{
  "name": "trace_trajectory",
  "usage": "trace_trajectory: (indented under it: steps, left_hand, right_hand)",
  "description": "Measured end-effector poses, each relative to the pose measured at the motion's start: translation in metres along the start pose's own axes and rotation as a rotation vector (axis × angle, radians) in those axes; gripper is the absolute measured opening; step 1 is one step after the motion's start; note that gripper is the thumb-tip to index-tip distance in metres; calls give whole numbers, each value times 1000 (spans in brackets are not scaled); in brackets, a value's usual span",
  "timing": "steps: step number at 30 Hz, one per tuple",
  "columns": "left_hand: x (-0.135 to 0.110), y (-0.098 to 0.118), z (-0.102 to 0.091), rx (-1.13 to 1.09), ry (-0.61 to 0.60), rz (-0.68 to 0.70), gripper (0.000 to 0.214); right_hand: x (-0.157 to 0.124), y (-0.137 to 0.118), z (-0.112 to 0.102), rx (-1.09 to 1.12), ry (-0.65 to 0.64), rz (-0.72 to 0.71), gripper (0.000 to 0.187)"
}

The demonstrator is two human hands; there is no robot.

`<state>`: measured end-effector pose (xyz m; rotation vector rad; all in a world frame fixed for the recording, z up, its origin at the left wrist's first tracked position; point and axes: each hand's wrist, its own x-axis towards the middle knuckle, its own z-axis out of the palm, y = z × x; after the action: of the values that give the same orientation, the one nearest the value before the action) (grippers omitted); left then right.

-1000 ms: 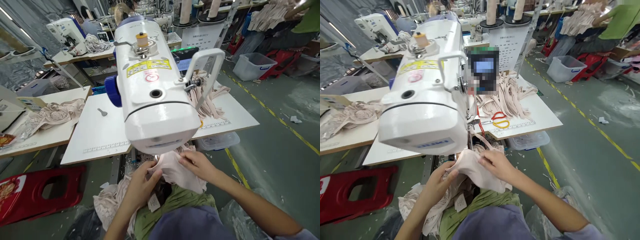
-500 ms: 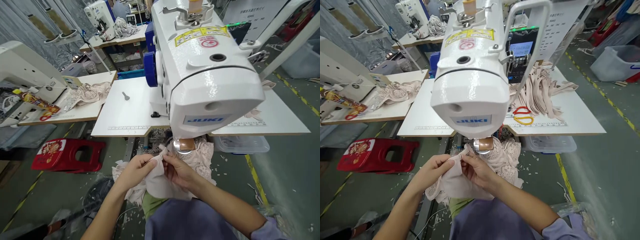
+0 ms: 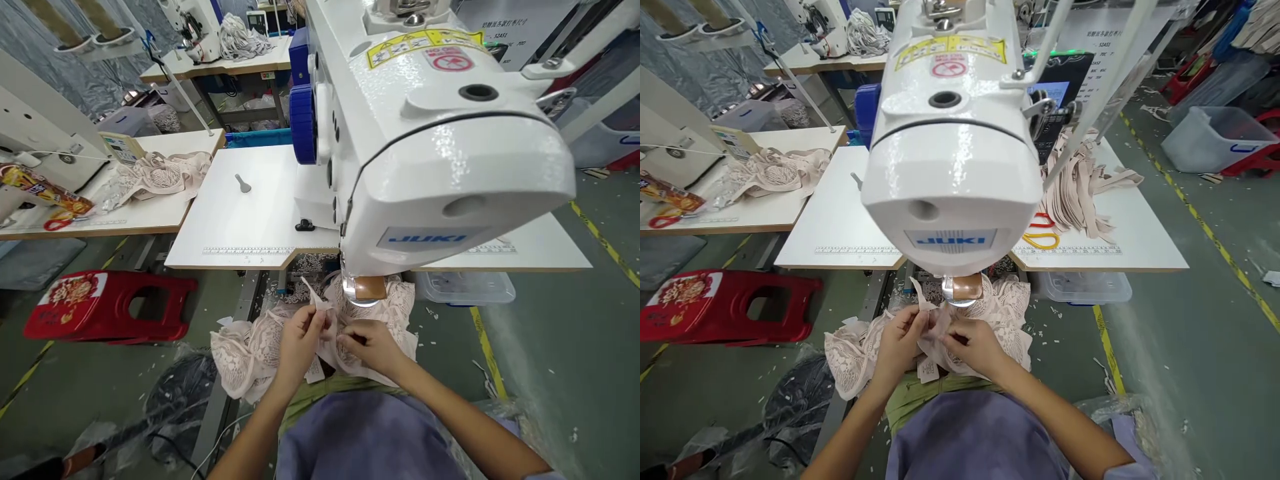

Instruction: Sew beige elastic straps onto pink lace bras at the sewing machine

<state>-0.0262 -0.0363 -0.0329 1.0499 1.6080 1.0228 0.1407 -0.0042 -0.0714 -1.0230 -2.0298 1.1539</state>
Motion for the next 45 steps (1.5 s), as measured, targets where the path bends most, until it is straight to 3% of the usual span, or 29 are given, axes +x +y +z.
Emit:
trace_trajectory:
  steps: [5, 10, 16, 23, 26, 37, 43, 45]
  left_hand:
    - [-10, 14, -4, -15, -99, -17, 35]
    - [-15, 18, 4, 46, -90, 29, 33]
    - [-19, 17, 13, 270, -8, 179, 34]
    - [-19, 16, 18, 334, -6, 188, 34]
    - [-18, 17, 19, 322, -14, 176, 35]
    - [-17, 18, 22, 320, -31, 166, 36]
    - [-12, 17, 28, 291, -34, 157, 36]
    - [-9, 15, 26, 247, -33, 147, 40]
  right_hand:
    - [1, -12, -12, -79, 191, -60, 27]
    - [4, -18, -1, 102, 236, 110, 20]
    - [0, -18, 5, 419, 226, 261, 16]
    - [0, -15, 1, 343, 262, 220, 14]
    - [1, -15, -3, 376, 216, 238, 19]
    - [0, -6, -6, 241, 246, 98, 11]
    - [-4, -3, -7, -3, 355, -200, 17]
    - [-9, -5, -10, -132, 306, -252, 21]
